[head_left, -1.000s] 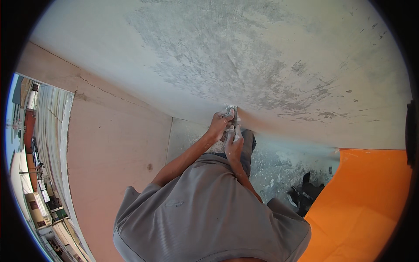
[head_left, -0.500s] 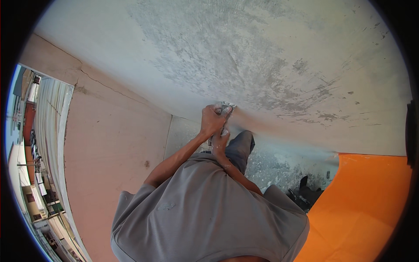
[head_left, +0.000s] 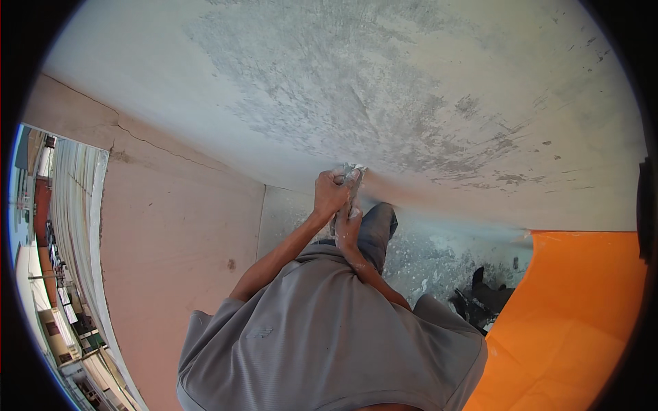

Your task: The recorder is patching a wall using a putty knife.

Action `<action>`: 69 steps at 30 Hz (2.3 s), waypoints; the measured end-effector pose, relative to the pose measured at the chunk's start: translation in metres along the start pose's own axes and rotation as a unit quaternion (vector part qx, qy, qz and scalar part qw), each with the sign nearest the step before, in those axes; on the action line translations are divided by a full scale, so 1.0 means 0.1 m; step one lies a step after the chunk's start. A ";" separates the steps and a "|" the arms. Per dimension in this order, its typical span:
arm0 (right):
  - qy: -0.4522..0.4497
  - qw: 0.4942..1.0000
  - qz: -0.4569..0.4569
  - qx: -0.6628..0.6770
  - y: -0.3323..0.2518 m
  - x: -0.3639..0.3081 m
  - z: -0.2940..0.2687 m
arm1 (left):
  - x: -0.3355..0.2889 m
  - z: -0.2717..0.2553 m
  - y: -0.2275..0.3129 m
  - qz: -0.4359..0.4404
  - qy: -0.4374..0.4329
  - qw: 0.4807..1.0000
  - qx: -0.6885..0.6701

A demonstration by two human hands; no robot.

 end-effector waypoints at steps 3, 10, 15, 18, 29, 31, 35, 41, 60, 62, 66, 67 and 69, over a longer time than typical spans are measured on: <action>-0.018 0.995 -0.036 -0.096 -0.19 0.04 -0.14 | 0.05 0.06 -0.23 -0.040 -0.036 0.996 -0.069; -0.002 0.974 -0.088 -0.207 -0.67 0.01 -0.31 | -0.01 0.28 -0.33 -0.133 -0.037 0.952 -0.274; -0.012 0.997 -0.013 -0.078 -0.44 0.06 -0.20 | 0.03 0.14 -0.24 -0.059 -0.016 0.988 -0.142; -0.023 0.999 0.006 -0.026 -0.24 0.09 -0.05 | 0.04 0.03 -0.14 0.010 0.036 0.998 -0.042; -0.069 0.991 -0.007 0.116 -0.57 0.20 0.24 | -0.06 -0.20 0.52 0.118 -0.017 0.993 0.025; -0.063 0.995 -0.075 0.027 -0.86 0.16 0.25 | -0.01 -0.24 0.37 0.042 -0.077 0.988 -0.124; -0.095 0.971 -0.123 -0.181 -0.91 0.08 0.05 | 0.14 -0.43 -0.08 -0.030 -0.197 0.953 -0.229; -0.066 0.869 -0.216 -0.440 -0.50 -0.07 -0.21 | 0.15 -0.38 -1.29 -0.188 -0.179 0.856 -0.446; -0.011 0.840 -0.153 -0.521 -1.10 -0.01 -0.48 | 0.13 0.45 -0.80 -0.122 -0.238 0.826 -0.496; -0.019 0.844 -0.146 -0.515 -1.00 0.00 -0.47 | 0.10 0.41 -0.69 -0.144 -0.210 0.841 -0.477; 0.007 0.874 -0.200 -0.443 -0.81 -0.03 -0.41 | 0.12 0.31 -0.66 -0.119 -0.180 0.897 -0.385; 0.020 0.873 -0.187 -0.451 -0.77 -0.03 -0.39 | 0.13 0.28 -0.62 -0.119 -0.164 0.921 -0.331; 0.032 0.891 -0.171 -0.420 -0.66 -0.02 -0.36 | 0.12 0.25 -0.53 -0.122 -0.151 0.933 -0.302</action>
Point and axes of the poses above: each hand's wrist, its own x-axis towards the middle knuckle, its own z-axis out of the palm, y = z × x, the point moved 4 cm from there along x, towards the middle knuckle, and after that the axes turned 1 degree about -z, right-handed, at the moved point
